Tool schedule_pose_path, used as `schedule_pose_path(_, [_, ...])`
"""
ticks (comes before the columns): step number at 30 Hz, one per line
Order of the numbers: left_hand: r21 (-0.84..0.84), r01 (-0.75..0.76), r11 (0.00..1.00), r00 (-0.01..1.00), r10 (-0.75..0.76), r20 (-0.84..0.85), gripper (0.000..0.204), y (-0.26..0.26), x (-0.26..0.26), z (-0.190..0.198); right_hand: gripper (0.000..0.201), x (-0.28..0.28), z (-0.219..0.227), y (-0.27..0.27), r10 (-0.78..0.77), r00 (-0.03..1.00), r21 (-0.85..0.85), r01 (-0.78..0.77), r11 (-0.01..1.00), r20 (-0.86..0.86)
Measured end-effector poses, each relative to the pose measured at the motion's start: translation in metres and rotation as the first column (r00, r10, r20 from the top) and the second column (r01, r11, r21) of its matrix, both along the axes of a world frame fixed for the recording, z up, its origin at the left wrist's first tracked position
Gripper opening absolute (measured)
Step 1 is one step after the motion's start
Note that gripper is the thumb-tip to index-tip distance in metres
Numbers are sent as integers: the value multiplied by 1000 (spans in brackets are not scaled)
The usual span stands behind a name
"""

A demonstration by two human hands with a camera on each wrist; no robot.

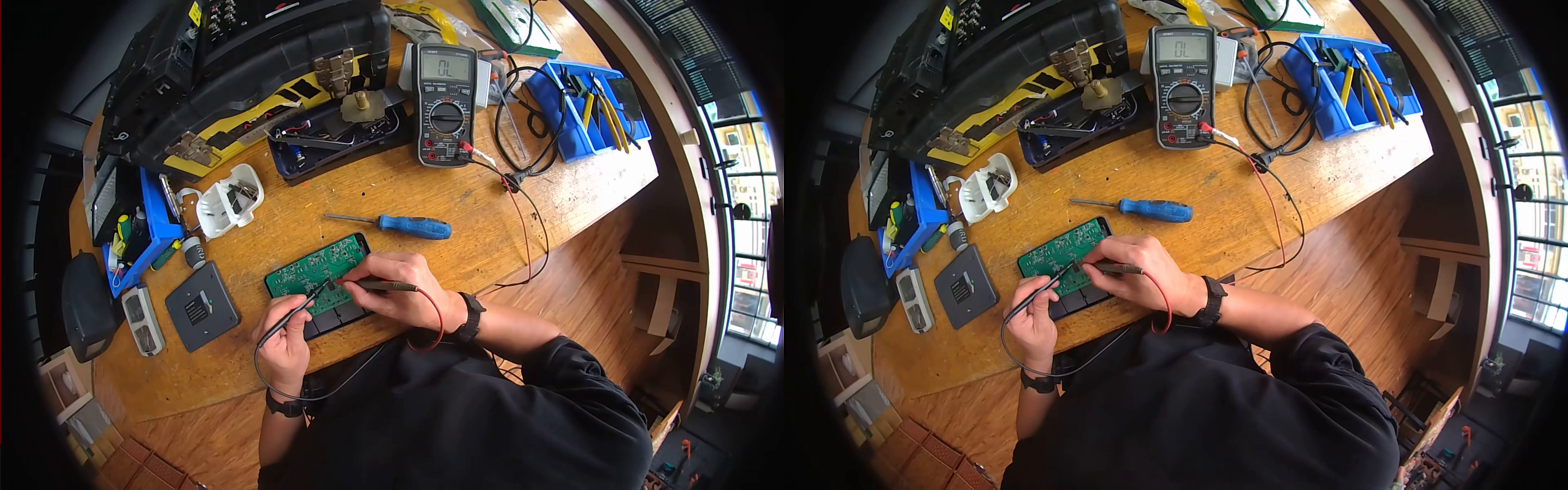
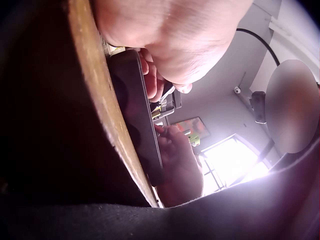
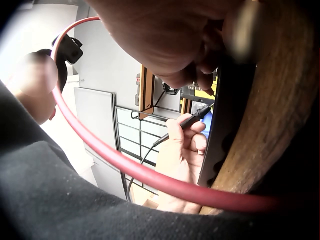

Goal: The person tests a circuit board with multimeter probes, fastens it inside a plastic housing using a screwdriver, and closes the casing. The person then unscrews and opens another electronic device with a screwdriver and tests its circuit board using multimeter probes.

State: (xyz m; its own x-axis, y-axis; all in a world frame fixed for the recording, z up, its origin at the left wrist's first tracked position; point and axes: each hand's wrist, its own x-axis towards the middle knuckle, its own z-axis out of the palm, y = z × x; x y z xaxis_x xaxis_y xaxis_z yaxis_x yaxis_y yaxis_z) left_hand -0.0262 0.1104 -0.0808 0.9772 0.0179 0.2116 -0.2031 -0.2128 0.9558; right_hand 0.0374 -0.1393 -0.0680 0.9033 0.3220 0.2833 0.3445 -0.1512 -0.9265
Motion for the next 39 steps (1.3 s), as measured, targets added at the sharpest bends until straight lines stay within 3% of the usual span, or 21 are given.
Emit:
schedule_pose_path(15, [85, -42, 996, 999, 38, 38, 18, -2, 3, 1, 9, 1, 12, 2, -43, 999, -149, 38, 988, -32])
schedule_pose_path(36, [117, 18, 993, 999, -22, 32, 9, 2, 2, 2, 10, 1, 9, 3, -57, 998, -155, 55, 986, -5])
schedule_pose_path(39, [24, -40, 999, 999, 40, -1, 10, -2, 2, 5, 10, 0, 8, 3, -59, 998, -159, 59, 985, 3])
